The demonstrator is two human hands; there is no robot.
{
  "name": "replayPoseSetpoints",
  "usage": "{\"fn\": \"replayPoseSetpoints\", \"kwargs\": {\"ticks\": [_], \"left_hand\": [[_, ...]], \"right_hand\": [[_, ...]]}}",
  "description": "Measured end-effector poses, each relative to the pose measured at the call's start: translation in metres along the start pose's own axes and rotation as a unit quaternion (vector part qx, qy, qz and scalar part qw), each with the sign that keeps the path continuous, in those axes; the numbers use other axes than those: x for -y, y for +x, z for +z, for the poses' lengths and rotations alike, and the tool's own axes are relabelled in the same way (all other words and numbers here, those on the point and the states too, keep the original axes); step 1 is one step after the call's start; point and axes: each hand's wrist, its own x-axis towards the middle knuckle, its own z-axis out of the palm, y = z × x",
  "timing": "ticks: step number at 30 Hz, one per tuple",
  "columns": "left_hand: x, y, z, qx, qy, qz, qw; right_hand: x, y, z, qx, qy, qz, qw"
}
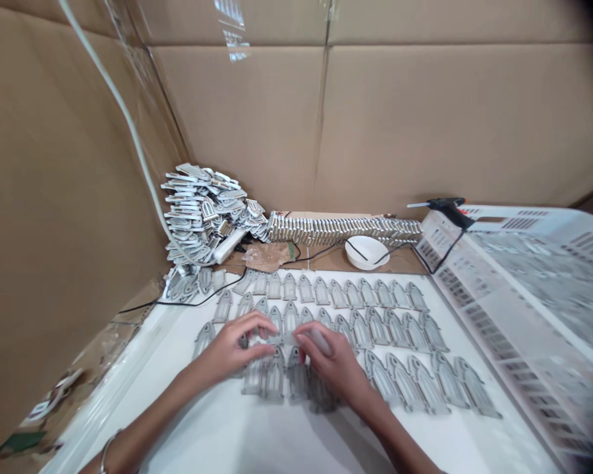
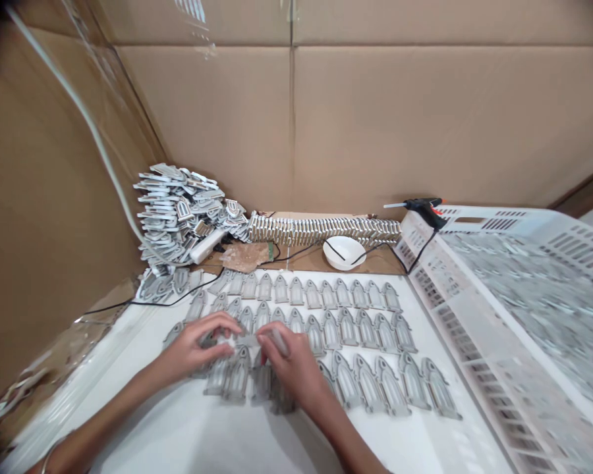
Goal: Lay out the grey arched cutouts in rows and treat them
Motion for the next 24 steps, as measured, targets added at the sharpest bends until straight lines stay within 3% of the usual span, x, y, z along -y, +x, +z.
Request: {"fn": "replayPoseSetpoints", "kwargs": {"ticks": [4, 13, 19, 24], "left_hand": [[-0.001, -0.004, 0.017, 0.003, -0.032, -0.022, 0.999], [-0.004, -0.002, 0.009, 0.036, -0.033, -0.014, 0.999], [-0.005, -0.006, 0.017, -0.005, 0.043, 0.053, 0.998], [0.003, -0.004, 0.009, -0.033, 0.014, -0.006, 0.999]], "right_hand": [[0.002, -0.003, 0.012, 0.045, 0.005, -0.012, 0.999], [-0.004, -0.006, 0.018, 0.058, -0.019, -0.029, 0.998], [-0.009, -0.008, 0.021, 0.06, -0.089, -0.042, 0.993], [-0.013, -0.007, 0.018, 0.042, -0.097, -0.047, 0.993]]}}
